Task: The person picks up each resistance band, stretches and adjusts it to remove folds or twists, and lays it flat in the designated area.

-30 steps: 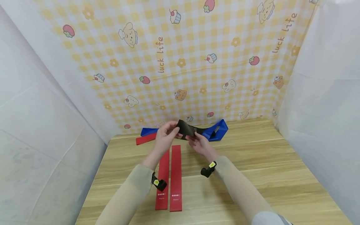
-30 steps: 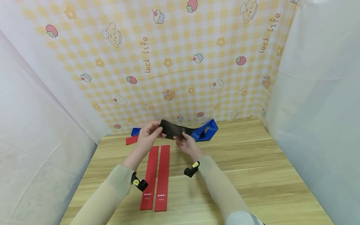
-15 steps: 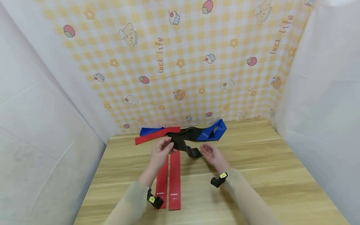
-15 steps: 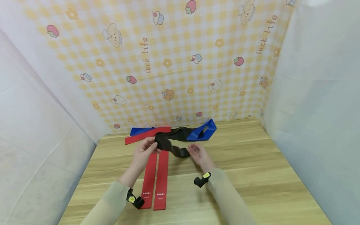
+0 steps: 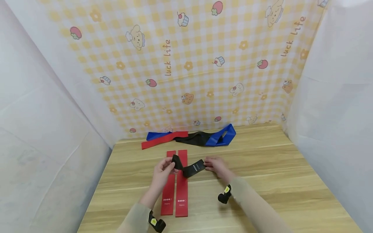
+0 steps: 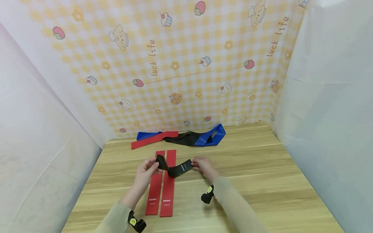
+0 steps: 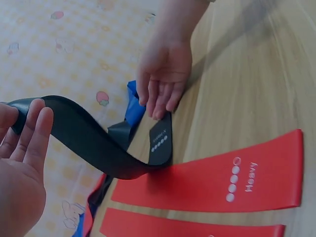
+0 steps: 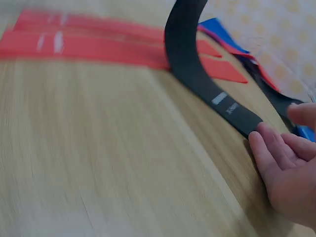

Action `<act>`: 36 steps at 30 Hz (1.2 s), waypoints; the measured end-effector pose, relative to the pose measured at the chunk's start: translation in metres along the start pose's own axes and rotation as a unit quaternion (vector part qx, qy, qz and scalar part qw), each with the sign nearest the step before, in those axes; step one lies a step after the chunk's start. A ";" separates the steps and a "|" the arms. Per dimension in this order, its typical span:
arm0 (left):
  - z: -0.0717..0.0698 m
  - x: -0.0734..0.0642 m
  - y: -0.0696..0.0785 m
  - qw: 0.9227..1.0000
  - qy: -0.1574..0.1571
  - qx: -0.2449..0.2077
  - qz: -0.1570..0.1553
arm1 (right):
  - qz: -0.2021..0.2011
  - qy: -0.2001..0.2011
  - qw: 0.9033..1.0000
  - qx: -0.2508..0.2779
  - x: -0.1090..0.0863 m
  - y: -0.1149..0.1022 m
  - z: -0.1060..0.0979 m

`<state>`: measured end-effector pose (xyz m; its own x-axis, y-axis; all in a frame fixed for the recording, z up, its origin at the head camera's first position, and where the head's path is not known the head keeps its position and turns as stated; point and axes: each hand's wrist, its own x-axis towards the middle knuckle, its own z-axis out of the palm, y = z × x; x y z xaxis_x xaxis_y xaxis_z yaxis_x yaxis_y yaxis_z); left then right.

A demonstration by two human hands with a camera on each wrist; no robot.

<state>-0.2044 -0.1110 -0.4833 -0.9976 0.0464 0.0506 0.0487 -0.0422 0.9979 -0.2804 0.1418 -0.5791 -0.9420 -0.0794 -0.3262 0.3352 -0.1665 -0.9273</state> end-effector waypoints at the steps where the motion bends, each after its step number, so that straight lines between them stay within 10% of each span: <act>1: -0.002 -0.002 -0.002 1.000 0.003 0.001 -0.004 | -0.011 0.006 0.999 -0.049 0.000 -0.001 0.003; 7: -0.008 -0.011 -0.012 1.000 0.018 0.009 -0.016 | -0.086 0.027 0.956 -0.281 0.005 -0.005 0.016; 15: -0.022 -0.020 -0.023 0.999 0.042 -0.005 -0.015 | -0.183 0.025 0.892 -0.412 0.012 -0.004 0.021; 21: -0.039 -0.019 -0.031 0.998 0.062 -0.005 -0.025 | -0.192 0.024 0.876 -0.441 0.015 -0.005 0.022; 25: -0.046 -0.017 -0.034 0.997 0.072 0.001 -0.032 | -0.184 0.017 0.880 -0.438 0.013 -0.005 0.016; 32: -0.061 -0.003 -0.036 0.995 0.089 0.013 -0.047 | -0.117 -0.023 0.925 -0.361 0.002 -0.009 -0.002; 36: -0.075 0.009 -0.035 0.994 0.091 0.040 -0.035 | -0.067 -0.062 0.934 -0.346 -0.009 -0.011 -0.014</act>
<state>-0.2183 -0.1836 -0.5211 -0.9906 -0.1356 -0.0202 -0.0250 0.0340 0.9991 -0.2755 0.1579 -0.5684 -0.9508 -0.2232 -0.2147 0.0816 0.4882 -0.8689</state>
